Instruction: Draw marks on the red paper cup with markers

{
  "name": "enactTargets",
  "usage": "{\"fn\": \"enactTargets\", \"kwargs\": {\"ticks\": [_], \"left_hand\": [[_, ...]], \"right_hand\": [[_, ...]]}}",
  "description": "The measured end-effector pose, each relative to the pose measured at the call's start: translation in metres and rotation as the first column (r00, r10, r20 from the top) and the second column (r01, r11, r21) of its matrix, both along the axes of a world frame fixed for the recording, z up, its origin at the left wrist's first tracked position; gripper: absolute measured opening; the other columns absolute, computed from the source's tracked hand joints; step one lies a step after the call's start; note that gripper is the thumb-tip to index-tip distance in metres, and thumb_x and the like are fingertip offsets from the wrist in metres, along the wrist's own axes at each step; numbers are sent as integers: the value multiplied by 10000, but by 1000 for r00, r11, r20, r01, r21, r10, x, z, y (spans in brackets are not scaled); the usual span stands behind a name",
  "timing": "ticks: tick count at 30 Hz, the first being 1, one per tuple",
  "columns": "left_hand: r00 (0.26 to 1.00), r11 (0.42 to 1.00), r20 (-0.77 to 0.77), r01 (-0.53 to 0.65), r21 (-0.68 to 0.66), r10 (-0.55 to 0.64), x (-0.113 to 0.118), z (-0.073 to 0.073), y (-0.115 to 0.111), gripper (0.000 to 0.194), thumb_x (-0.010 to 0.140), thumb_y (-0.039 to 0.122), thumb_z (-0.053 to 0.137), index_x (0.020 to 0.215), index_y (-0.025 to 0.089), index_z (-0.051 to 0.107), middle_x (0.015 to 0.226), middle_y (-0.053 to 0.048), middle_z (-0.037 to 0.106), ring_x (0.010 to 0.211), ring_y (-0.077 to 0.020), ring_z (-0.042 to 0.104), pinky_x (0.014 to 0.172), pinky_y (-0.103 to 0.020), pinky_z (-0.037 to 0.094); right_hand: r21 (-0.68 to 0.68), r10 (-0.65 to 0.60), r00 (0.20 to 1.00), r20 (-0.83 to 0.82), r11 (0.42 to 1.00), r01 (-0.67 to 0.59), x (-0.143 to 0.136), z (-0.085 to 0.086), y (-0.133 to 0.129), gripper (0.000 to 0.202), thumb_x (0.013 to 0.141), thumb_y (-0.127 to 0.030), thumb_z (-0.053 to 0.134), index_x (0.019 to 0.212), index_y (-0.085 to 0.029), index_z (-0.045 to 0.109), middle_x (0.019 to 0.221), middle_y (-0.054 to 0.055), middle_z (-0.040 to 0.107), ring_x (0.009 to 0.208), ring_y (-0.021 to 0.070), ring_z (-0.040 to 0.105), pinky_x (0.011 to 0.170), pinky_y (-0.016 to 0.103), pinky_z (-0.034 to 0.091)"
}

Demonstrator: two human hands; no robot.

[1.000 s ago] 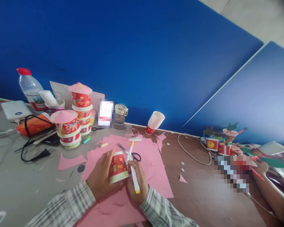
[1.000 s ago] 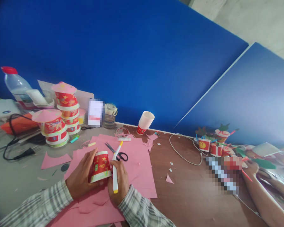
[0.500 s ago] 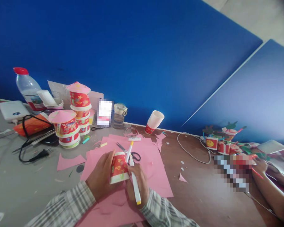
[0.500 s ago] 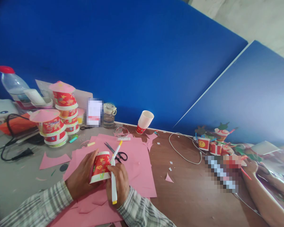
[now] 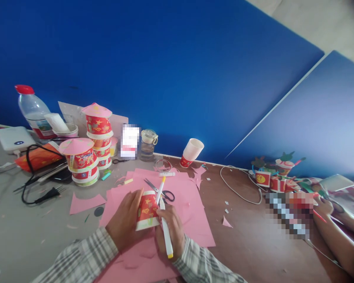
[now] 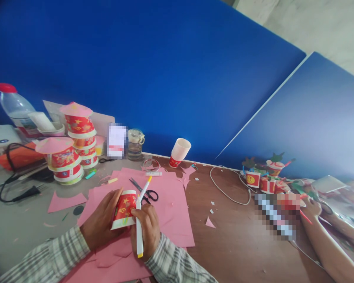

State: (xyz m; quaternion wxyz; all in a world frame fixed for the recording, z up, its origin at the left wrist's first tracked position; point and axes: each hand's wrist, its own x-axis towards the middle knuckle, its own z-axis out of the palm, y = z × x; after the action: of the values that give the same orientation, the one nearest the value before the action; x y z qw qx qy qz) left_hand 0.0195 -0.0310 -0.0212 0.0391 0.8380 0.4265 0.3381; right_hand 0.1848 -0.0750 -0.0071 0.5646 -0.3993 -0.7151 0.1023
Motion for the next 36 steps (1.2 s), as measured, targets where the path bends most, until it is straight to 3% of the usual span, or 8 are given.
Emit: {"fn": "enactTargets", "kwargs": {"ticks": [11,17,22,27,31,36], "left_hand": [[1000,998,-10,28,-50,-28,-1,-1,1,1079,498,598,639,1279,189,16,1202,-117,421,1092,-323,365,905,-529,341],[999,998,-9,30,-60,-31,-1,6,-6,1129,462,672,604,1280,155,22,1271,-149,328,1147,-346,281,921,-537,325],[997,990,43,62,-130,-56,-3,8,-7,1066,521,663,564,1280,156,14,1309,-139,269,1171,-337,242,961,-546,255],[991,974,93,115,-198,-98,-2,11,-7,1008,545,627,588,1278,211,35,1284,-112,323,1151,-325,290,959,-559,251],[981,965,187,92,-247,-45,1,17,-7,974,544,569,644,1270,248,80,1220,-88,399,1099,-310,369,910,-524,353],[969,965,246,92,-244,-30,2,23,-7,973,528,547,675,1261,242,114,1164,-75,402,1069,-284,392,865,-470,424]], "right_hand": [[-16,13,999,32,1000,-13,0,2,0,516,670,-17,531,1098,-305,510,799,37,586,689,246,560,594,370,504],[-7,34,996,88,999,-33,3,5,1,527,681,-29,537,1123,-314,509,762,33,578,672,247,549,605,378,488],[42,78,975,208,995,-88,6,3,1,564,694,-87,569,1193,-314,434,776,44,575,689,262,535,661,436,478],[34,104,952,287,992,-118,8,4,0,550,696,-100,586,1190,-287,431,765,44,563,695,255,534,680,436,484],[24,98,967,235,994,-107,6,6,1,532,696,-51,576,1166,-266,446,797,48,570,713,246,550,645,388,504],[-1,-12,986,169,1000,13,4,9,1,477,678,-21,558,1116,-198,490,865,81,581,773,264,575,656,381,517]]}}
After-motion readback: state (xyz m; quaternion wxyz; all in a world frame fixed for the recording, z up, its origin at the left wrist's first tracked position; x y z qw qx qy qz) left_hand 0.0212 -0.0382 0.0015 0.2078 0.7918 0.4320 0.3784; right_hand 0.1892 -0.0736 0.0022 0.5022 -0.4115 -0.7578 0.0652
